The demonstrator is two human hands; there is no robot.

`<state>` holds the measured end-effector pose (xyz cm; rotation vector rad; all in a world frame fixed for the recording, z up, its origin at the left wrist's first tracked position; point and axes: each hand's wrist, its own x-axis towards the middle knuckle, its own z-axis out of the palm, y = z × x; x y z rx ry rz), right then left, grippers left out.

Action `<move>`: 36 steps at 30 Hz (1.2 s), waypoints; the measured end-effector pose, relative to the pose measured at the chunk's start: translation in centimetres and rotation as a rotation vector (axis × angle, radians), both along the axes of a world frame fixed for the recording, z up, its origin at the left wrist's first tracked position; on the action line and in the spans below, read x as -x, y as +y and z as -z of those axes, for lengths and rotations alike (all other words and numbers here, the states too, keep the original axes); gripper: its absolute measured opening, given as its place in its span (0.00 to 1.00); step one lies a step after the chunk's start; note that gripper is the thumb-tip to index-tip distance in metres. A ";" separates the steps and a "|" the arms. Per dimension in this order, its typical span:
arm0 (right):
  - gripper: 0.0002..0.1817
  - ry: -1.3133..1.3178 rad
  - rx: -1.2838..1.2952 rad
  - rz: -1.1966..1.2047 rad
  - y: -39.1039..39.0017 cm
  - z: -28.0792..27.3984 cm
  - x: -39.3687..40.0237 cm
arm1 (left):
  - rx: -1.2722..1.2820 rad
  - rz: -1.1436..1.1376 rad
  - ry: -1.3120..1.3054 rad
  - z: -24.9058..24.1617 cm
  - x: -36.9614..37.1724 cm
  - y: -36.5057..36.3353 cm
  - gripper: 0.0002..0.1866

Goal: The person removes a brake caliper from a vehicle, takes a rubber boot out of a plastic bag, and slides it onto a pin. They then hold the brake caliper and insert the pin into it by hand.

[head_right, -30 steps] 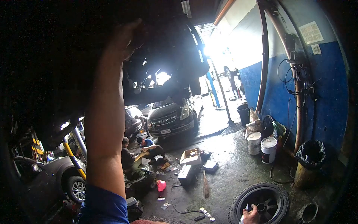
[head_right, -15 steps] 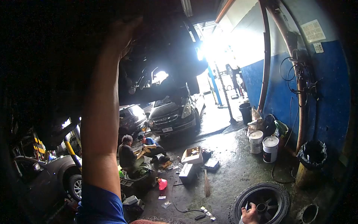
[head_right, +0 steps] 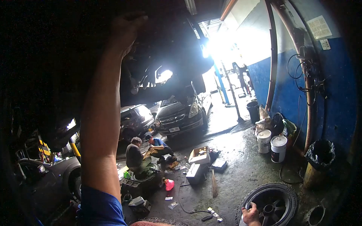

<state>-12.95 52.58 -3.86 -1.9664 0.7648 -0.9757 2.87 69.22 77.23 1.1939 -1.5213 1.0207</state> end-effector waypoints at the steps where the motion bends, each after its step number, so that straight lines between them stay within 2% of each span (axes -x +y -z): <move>1: 0.26 0.017 -0.106 -0.039 0.2 -0.4 -0.2 | 0.005 0.007 0.045 0.6 0.8 0.0 0.14; 2: 0.26 0.033 -0.211 -0.077 0.2 -0.9 -0.4 | 0.011 0.016 0.087 1.0 1.6 0.0 0.13; 6: 0.36 0.073 -0.200 0.005 -0.5 -1.2 -0.9 | -0.090 0.214 0.264 1.2 2.5 -0.1 0.11; 9: 0.36 0.094 -0.238 -0.003 -1.1 -1.2 -1.1 | -0.140 0.218 0.313 0.5 2.6 0.0 0.13; 12: 0.36 0.040 -0.183 0.002 -1.8 -0.6 -1.4 | -0.161 0.118 0.255 -0.5 1.9 0.2 0.17; 14: 0.30 0.025 -0.212 -0.071 -2.1 -1.2 -1.1 | -0.153 0.008 0.160 -0.8 1.3 0.3 0.17; 15: 0.28 0.017 -0.227 -0.107 -2.1 -1.9 -0.9 | -0.144 0.034 0.114 -0.7 1.2 0.1 0.16; 18: 0.37 0.090 -0.265 -0.022 -2.2 -2.7 -0.8 | -0.154 0.106 0.040 -0.6 0.6 -0.1 0.13; 23: 0.37 0.048 -0.249 -0.010 -2.9 -0.3 -1.5 | -0.224 0.131 0.119 -0.6 1.4 0.2 0.14; 26: 0.37 0.041 -0.233 -0.004 -3.0 0.4 -1.7 | -0.171 0.029 -0.098 -1.9 0.0 -0.3 0.14; 29: 0.37 0.043 -0.226 -0.021 -3.0 0.8 -1.9 | -0.042 -0.155 -0.223 -1.0 0.4 -0.4 0.13; 32: 0.37 0.059 -0.249 -0.021 -2.4 -0.8 -1.7 | -0.015 -0.213 -0.281 -1.1 0.3 -0.2 0.14; 36: 0.38 0.080 -0.294 -0.046 -2.0 -1.7 -1.6 | -0.128 0.051 -0.093 -1.0 0.1 -0.5 0.16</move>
